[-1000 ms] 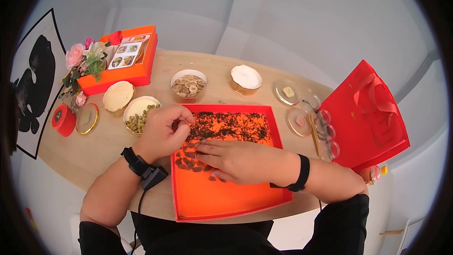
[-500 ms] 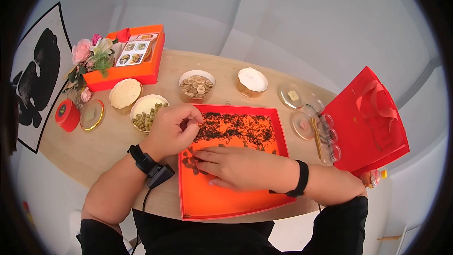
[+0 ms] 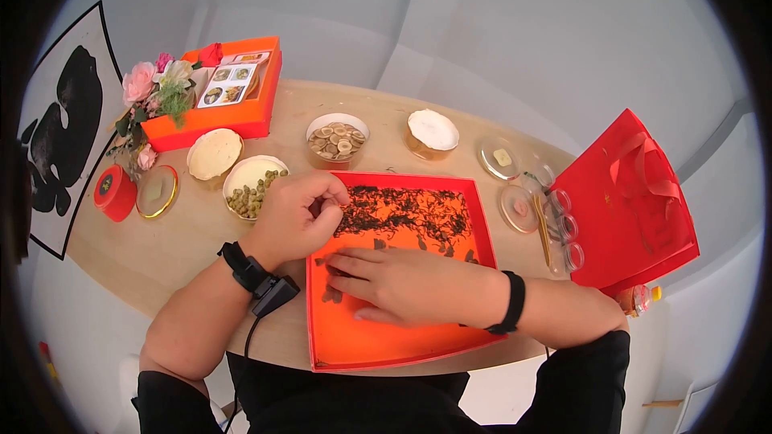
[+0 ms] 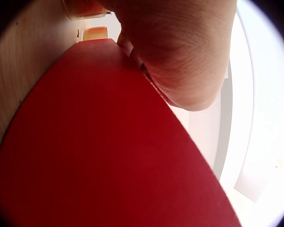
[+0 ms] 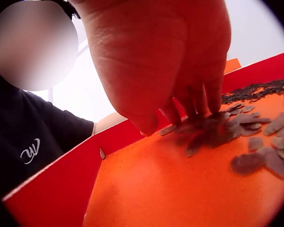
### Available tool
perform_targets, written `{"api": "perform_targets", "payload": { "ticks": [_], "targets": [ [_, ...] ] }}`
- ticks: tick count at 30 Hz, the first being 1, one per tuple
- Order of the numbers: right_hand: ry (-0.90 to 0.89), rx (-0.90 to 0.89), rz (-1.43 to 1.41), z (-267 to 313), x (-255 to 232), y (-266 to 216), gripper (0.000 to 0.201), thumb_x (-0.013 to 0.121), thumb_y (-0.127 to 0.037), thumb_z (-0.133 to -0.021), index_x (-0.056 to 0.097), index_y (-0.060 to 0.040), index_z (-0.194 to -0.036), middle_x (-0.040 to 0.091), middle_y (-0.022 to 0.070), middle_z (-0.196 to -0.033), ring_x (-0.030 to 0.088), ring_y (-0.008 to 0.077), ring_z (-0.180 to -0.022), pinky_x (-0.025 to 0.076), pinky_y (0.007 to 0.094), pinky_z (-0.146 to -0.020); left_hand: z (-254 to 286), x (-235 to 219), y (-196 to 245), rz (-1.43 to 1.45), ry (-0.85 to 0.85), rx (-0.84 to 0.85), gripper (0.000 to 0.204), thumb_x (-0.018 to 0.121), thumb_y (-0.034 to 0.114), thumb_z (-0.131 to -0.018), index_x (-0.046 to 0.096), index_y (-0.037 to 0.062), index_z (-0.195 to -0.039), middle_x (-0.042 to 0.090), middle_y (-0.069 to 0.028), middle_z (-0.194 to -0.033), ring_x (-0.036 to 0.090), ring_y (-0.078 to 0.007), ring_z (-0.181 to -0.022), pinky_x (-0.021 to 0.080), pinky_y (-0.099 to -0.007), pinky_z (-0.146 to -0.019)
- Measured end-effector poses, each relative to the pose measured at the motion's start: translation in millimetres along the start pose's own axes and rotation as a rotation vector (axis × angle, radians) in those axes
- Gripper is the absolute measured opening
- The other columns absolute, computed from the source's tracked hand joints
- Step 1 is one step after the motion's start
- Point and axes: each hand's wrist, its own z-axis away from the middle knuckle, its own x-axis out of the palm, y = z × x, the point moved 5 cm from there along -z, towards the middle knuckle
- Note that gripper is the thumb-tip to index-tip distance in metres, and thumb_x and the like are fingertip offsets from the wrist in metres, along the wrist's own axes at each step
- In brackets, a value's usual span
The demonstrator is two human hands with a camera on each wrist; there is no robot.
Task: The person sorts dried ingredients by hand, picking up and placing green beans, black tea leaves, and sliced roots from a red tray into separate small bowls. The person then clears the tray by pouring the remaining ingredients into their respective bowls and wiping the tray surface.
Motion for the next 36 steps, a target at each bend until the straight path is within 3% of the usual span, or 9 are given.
{"api": "perform_targets", "payload": {
  "ticks": [5,7,13,17,19,26,30,32,36],
  "targets": [
    [-0.026,0.048,0.024,24,-7,-5,0.053,0.071,-0.037,-0.119,0.070,0.0014,-0.155,0.060,0.0217,-0.174,0.060,0.0395,-0.161,0.062,0.0511,-0.122,1,1,0,-0.027,-0.043,-0.044,0.012,0.069,-0.002,-0.099,0.079,0.0000,-0.104,0.076,-0.0058,-0.083,0.069,-0.0104,-0.067,0.056,-0.0296,-0.063],
    [-0.065,0.079,-0.023,22,-11,-6,0.055,0.069,-0.039,-0.120,0.069,0.0017,-0.158,0.060,0.0227,-0.175,0.058,0.0399,-0.163,0.058,0.0507,-0.127,1,2,-1,-0.015,-0.037,-0.049,0.011,0.069,-0.002,-0.099,0.079,-0.0001,-0.104,0.076,-0.0056,-0.083,0.069,-0.0103,-0.067,0.056,-0.0296,-0.063],
    [0.069,-0.028,0.044,-5,15,-4,0.059,0.067,-0.041,-0.121,0.066,0.0017,-0.161,0.058,0.0232,-0.178,0.055,0.0398,-0.167,0.050,0.0513,-0.135,0,1,-2,0.012,-0.054,-0.045,0.012,0.068,-0.002,-0.099,0.079,-0.0007,-0.104,0.075,-0.0050,-0.083,0.068,-0.0099,-0.067,0.056,-0.0293,-0.064],
    [0.034,-0.040,0.046,4,14,-6,0.061,0.067,-0.041,-0.121,0.064,0.0004,-0.165,0.056,0.0232,-0.180,0.055,0.0400,-0.167,0.051,0.0517,-0.134,-1,0,0,0.012,-0.047,-0.038,0.012,0.068,-0.003,-0.098,0.079,-0.0005,-0.104,0.076,-0.0052,-0.083,0.068,-0.0098,-0.067,0.056,-0.0292,-0.063],
    [-0.062,0.028,0.060,20,1,-9,0.062,0.068,-0.041,-0.120,0.063,-0.0021,-0.168,0.056,0.0234,-0.180,0.055,0.0396,-0.167,0.051,0.0516,-0.134,-1,0,0,0.008,-0.046,-0.036,0.012,0.068,-0.003,-0.098,0.079,-0.0002,-0.103,0.075,-0.0051,-0.083,0.068,-0.0099,-0.067,0.056,-0.0293,-0.063],
    [-0.106,0.167,0.025,62,-11,-8,0.059,0.072,-0.042,-0.118,0.067,-0.0052,-0.164,0.059,0.0234,-0.178,0.060,0.0409,-0.163,0.055,0.0525,-0.131,0,2,-1,-0.018,-0.033,-0.046,0.010,0.069,-0.001,-0.097,0.078,0.0011,-0.101,0.074,-0.0045,-0.082,0.068,-0.0103,-0.066,0.055,-0.0292,-0.063],
    [0.048,0.177,0.046,48,-18,4,0.061,0.074,-0.044,-0.117,0.069,-0.0019,-0.161,0.061,0.0241,-0.176,0.062,0.0425,-0.162,0.056,0.0519,-0.129,0,2,-1,-0.016,-0.033,-0.023,0.011,0.069,-0.001,-0.097,0.079,0.0011,-0.102,0.073,-0.0038,-0.080,0.067,-0.0095,-0.065,0.055,-0.0290,-0.062],
    [0.103,0.181,0.077,48,-15,10,0.062,0.074,-0.045,-0.117,0.069,-0.0007,-0.160,0.061,0.0242,-0.176,0.061,0.0428,-0.162,0.056,0.0516,-0.130,-1,1,-2,-0.009,-0.031,-0.073,0.004,0.076,0.003,-0.093,0.077,0.0040,-0.097,0.072,-0.0062,-0.074,0.073,-0.0237,-0.066,0.058,-0.0388,-0.064],
    [0.016,0.198,0.056,54,-6,8,0.062,0.074,-0.045,-0.118,0.069,0.0006,-0.160,0.062,0.0240,-0.176,0.061,0.0428,-0.162,0.056,0.0510,-0.131,-1,0,-2,-0.011,-0.027,-0.054,0.004,0.076,0.003,-0.093,0.077,0.0037,-0.097,0.071,-0.0062,-0.074,0.072,-0.0229,-0.065,0.057,-0.0383,-0.064]
  ]
}}
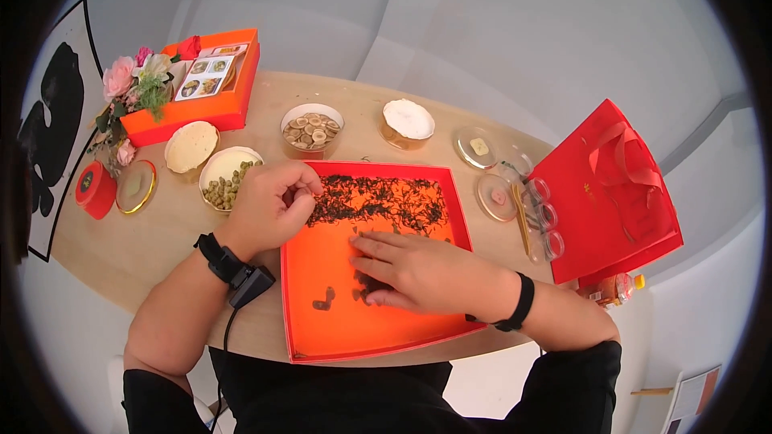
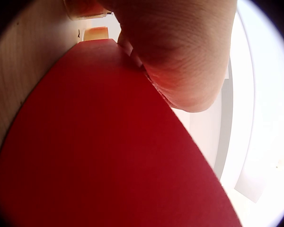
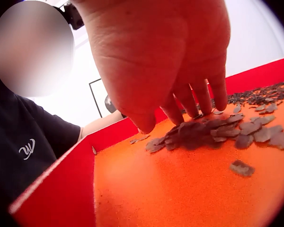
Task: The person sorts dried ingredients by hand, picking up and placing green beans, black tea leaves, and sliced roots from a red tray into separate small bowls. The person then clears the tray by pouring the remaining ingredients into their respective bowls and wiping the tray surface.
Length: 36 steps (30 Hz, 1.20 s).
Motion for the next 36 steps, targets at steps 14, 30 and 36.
{"api": "perform_targets", "payload": {
  "ticks": [14,30,36],
  "targets": [
    [0.043,0.235,-0.137,35,-17,12,0.058,0.075,-0.038,-0.118,0.068,0.0026,-0.159,0.071,0.0238,-0.164,0.072,0.0422,-0.146,0.064,0.0492,-0.117,1,2,-2,0.000,-0.032,0.002,0.011,0.068,-0.003,-0.097,0.078,0.0000,-0.101,0.072,-0.0034,-0.081,0.064,-0.0079,-0.065,0.052,-0.0279,-0.061],
    [-0.024,0.144,-0.189,8,-20,-1,0.060,0.073,-0.040,-0.119,0.068,0.0064,-0.157,0.068,0.0280,-0.165,0.068,0.0428,-0.152,0.058,0.0503,-0.126,1,0,1,0.027,-0.034,0.007,0.012,0.067,-0.002,-0.098,0.078,0.0003,-0.101,0.074,-0.0041,-0.081,0.066,-0.0090,-0.066,0.053,-0.0290,-0.063],
    [0.123,0.038,-0.061,-4,-7,8,0.059,0.075,-0.038,-0.118,0.067,0.0047,-0.158,0.068,0.0259,-0.165,0.069,0.0416,-0.149,0.061,0.0504,-0.121,0,2,1,0.017,-0.037,0.008,0.012,0.067,-0.003,-0.097,0.078,0.0002,-0.102,0.074,-0.0038,-0.081,0.066,-0.0086,-0.067,0.053,-0.0283,-0.063]
  ]
}}
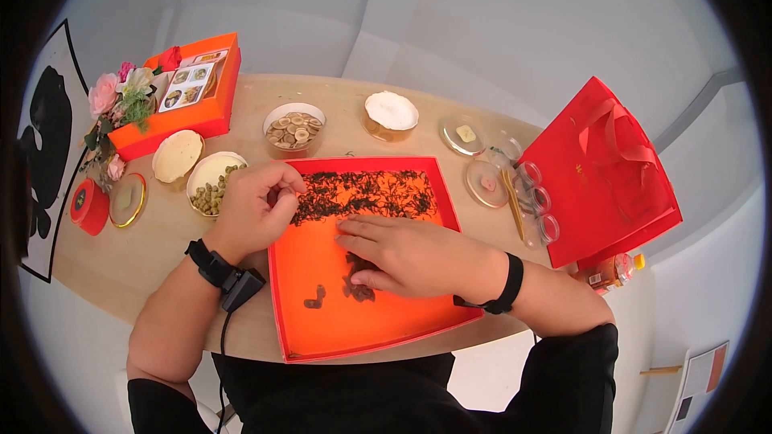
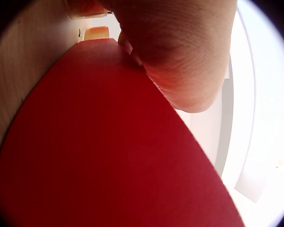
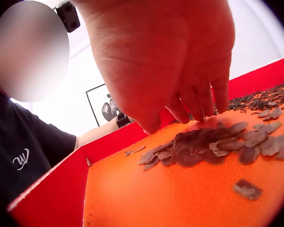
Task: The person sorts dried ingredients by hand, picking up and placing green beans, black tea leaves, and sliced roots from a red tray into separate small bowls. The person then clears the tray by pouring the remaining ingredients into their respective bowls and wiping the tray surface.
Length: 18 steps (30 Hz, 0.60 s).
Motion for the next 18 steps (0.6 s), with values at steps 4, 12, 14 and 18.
{"api": "perform_targets", "payload": {
  "ticks": [4,12,14,18],
  "targets": [
    [-0.105,0.057,-0.068,5,1,-5,0.058,0.074,-0.036,-0.117,0.066,0.0030,-0.159,0.069,0.0253,-0.162,0.070,0.0415,-0.147,0.061,0.0511,-0.121,-1,-2,3,-0.004,0.014,0.006,0.009,0.071,-0.001,-0.095,0.078,0.0010,-0.101,0.073,-0.0050,-0.080,0.068,-0.0130,-0.066,0.054,-0.0311,-0.063],
    [-0.114,-0.147,0.009,-5,11,-49,0.061,0.072,-0.036,-0.117,0.063,0.0020,-0.164,0.061,0.0242,-0.174,0.061,0.0384,-0.161,0.054,0.0518,-0.131,0,2,1,0.007,-0.005,0.007,0.012,0.067,-0.004,-0.098,0.078,0.0006,-0.102,0.075,-0.0037,-0.083,0.066,-0.0088,-0.068,0.052,-0.0282,-0.063],
    [-0.094,-0.240,0.029,-5,18,-60,0.062,0.070,-0.035,-0.118,0.062,0.0024,-0.167,0.058,0.0241,-0.178,0.057,0.0381,-0.166,0.052,0.0516,-0.133,-1,1,-1,-0.002,0.025,0.008,0.013,0.067,-0.005,-0.099,0.078,0.0004,-0.102,0.075,-0.0035,-0.084,0.067,-0.0086,-0.068,0.053,-0.0279,-0.063],
    [-0.208,-0.257,-0.059,6,25,-64,0.063,0.061,-0.035,-0.124,0.057,0.0048,-0.172,0.053,0.0237,-0.184,0.050,0.0374,-0.173,0.046,0.0506,-0.139,-2,1,1,0.001,0.014,-0.005,0.013,0.066,-0.005,-0.099,0.078,0.0001,-0.101,0.076,-0.0035,-0.084,0.068,-0.0085,-0.069,0.053,-0.0274,-0.064]
  ]
}}
